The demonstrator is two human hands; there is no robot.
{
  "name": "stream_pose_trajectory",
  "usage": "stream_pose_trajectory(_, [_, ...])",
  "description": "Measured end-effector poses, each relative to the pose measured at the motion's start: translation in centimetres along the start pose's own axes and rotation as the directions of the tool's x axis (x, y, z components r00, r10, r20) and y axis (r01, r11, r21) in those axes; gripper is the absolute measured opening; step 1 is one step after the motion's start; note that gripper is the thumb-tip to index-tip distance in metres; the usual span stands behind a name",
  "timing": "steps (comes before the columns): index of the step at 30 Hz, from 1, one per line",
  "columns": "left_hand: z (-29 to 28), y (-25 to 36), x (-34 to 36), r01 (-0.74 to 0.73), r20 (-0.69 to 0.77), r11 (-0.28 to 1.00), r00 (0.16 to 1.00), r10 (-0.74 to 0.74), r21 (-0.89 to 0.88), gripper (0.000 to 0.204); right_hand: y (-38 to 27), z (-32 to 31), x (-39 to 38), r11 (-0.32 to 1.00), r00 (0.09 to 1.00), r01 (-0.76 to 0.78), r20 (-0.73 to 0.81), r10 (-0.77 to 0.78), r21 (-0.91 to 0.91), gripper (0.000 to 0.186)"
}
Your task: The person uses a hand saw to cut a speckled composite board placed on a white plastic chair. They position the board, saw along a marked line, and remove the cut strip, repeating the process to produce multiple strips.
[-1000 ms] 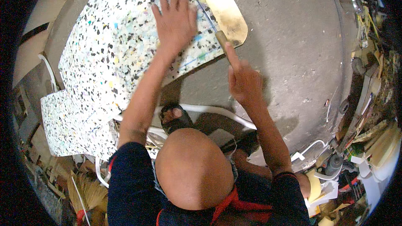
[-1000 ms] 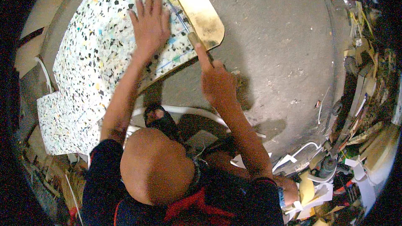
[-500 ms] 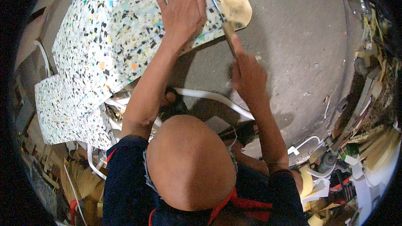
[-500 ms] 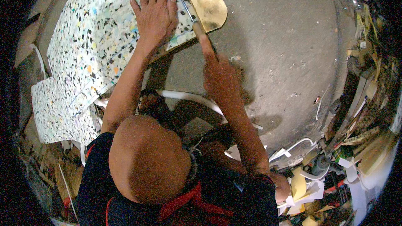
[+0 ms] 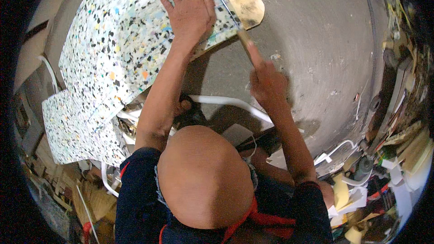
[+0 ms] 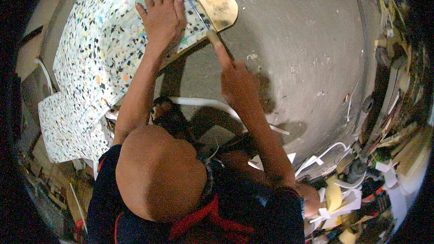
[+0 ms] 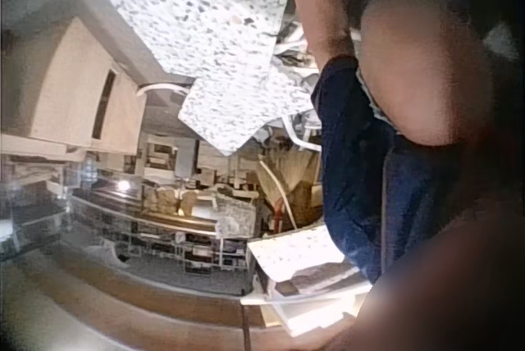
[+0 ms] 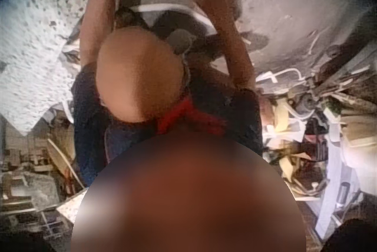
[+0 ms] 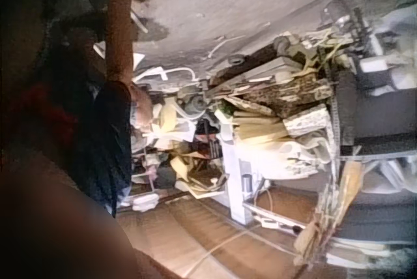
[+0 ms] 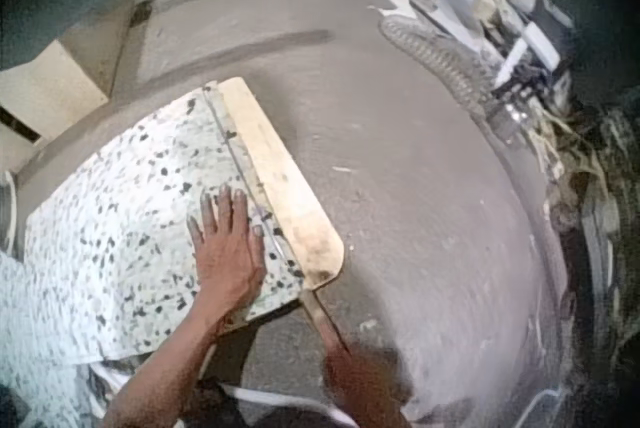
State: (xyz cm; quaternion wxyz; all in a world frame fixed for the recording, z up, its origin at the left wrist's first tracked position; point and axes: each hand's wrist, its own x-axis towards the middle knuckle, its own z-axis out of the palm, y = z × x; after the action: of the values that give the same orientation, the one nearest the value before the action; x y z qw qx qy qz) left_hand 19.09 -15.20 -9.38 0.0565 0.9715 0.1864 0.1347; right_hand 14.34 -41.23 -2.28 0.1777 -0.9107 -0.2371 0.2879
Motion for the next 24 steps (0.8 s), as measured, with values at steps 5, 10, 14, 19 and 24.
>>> stream_pose_trajectory(5, [1.2, -0.8, -0.2, -0.020, 0.006, 0.998, 1.000, 0.020, 0.056, 0.061, 1.1, 1.2, -2.1, 1.000, 1.000, 0.007, -0.019, -0.007, 0.002, 0.078])
stream_pose_trajectory(10, [1.4, -0.7, -0.4, 0.001, 0.028, 1.000, 1.000, -0.001, 0.018, 0.065, 2.8, 1.2, -7.3, 0.991, 0.991, -0.103, 0.075, 0.109, -0.082, 0.080])
stream_pose_trajectory(14, [1.0, -0.4, -0.5, 0.009, 0.042, 0.997, 0.999, -0.006, -0.072, 0.064, 2.2, 1.6, -2.9, 0.998, 0.993, 0.054, -0.104, -0.051, 0.023, 0.082])
stream_pose_trajectory(19, [0.7, -0.3, -0.1, -0.012, 0.084, 0.998, 0.996, 0.017, -0.058, 0.065, 2.3, 3.3, -0.4, 0.997, 0.994, 0.054, -0.099, -0.049, 0.050, 0.081])
stream_pose_trajectory(24, [0.4, -0.1, 0.0, -0.005, 0.110, 0.998, 0.994, 0.013, -0.070, 0.065, 5.7, 5.0, -6.2, 0.986, 0.977, 0.105, -0.200, -0.078, 0.128, 0.070])
